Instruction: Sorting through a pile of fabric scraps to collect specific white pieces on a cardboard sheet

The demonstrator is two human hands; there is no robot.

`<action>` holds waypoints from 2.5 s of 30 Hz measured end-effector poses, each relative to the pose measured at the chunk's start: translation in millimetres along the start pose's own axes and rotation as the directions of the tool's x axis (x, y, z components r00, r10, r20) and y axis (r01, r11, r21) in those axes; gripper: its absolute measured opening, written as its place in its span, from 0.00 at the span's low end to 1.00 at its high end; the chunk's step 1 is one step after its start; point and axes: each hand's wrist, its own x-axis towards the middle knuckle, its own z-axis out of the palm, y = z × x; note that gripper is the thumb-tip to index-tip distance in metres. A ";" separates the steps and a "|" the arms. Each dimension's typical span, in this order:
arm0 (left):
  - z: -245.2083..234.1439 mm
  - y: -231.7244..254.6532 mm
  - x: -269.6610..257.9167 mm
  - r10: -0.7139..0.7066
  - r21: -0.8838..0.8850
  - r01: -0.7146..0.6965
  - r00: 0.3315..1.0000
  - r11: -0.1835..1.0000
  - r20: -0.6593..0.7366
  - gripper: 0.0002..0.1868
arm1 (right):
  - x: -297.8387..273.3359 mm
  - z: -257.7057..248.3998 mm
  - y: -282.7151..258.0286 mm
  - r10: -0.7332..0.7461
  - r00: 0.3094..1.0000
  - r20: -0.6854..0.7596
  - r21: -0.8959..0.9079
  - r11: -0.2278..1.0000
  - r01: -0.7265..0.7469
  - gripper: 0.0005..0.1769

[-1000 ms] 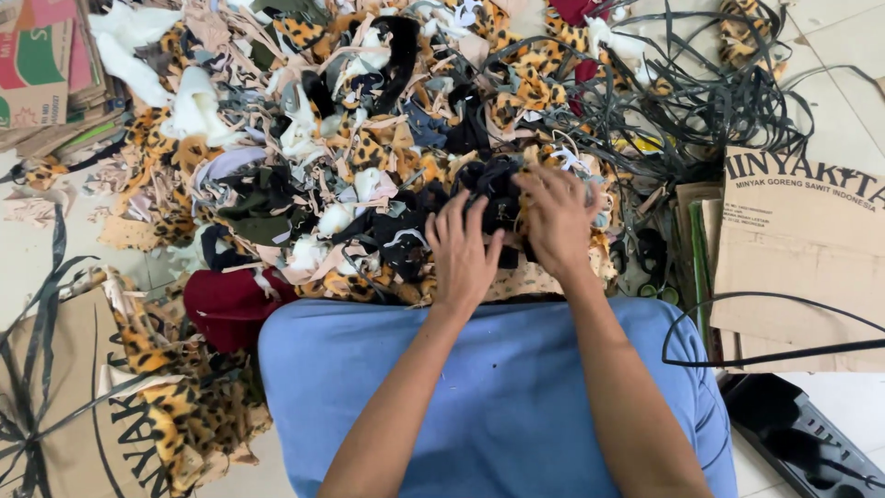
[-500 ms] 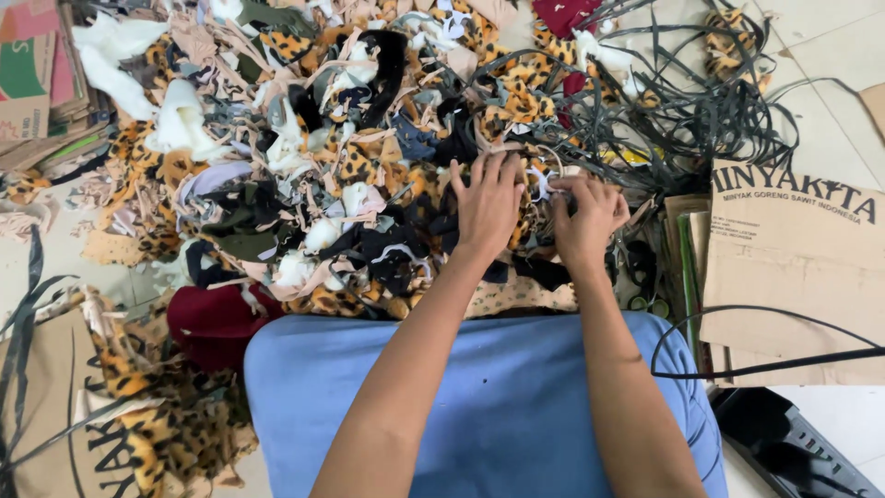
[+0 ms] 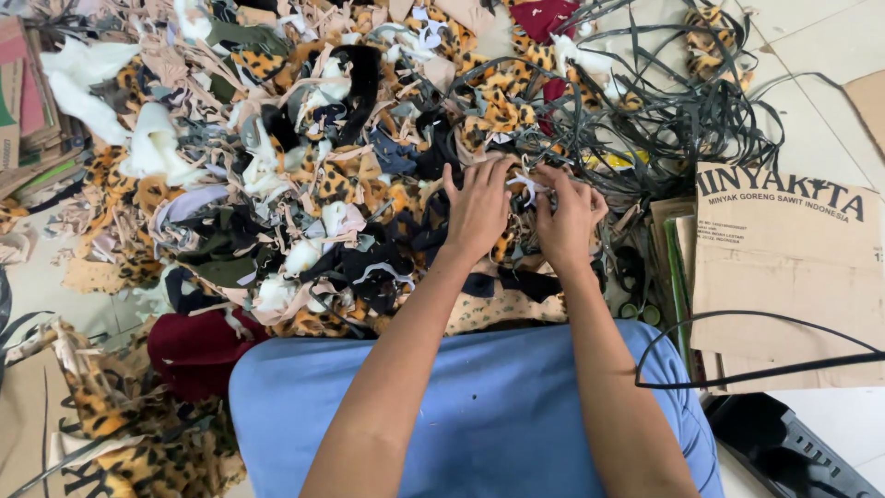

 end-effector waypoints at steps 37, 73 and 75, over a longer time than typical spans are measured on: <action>8.4 29.4 -116.2 0.108 0.078 -0.102 0.991 0.992 -0.078 0.17 | -30.3 -35.8 -9.4 -0.055 0.996 0.074 -0.144 0.987 0.065 0.20; 3.3 -8.4 -152.4 -0.047 0.144 0.099 0.944 0.985 -0.328 0.13 | -78.7 -58.1 -13.7 -0.022 0.899 0.438 -0.165 0.981 0.104 0.19; 9.4 -9.4 -149.6 -0.023 0.141 0.080 0.930 0.987 -0.366 0.12 | -79.5 -63.1 -22.2 -0.037 0.950 0.310 -0.079 0.995 0.065 0.19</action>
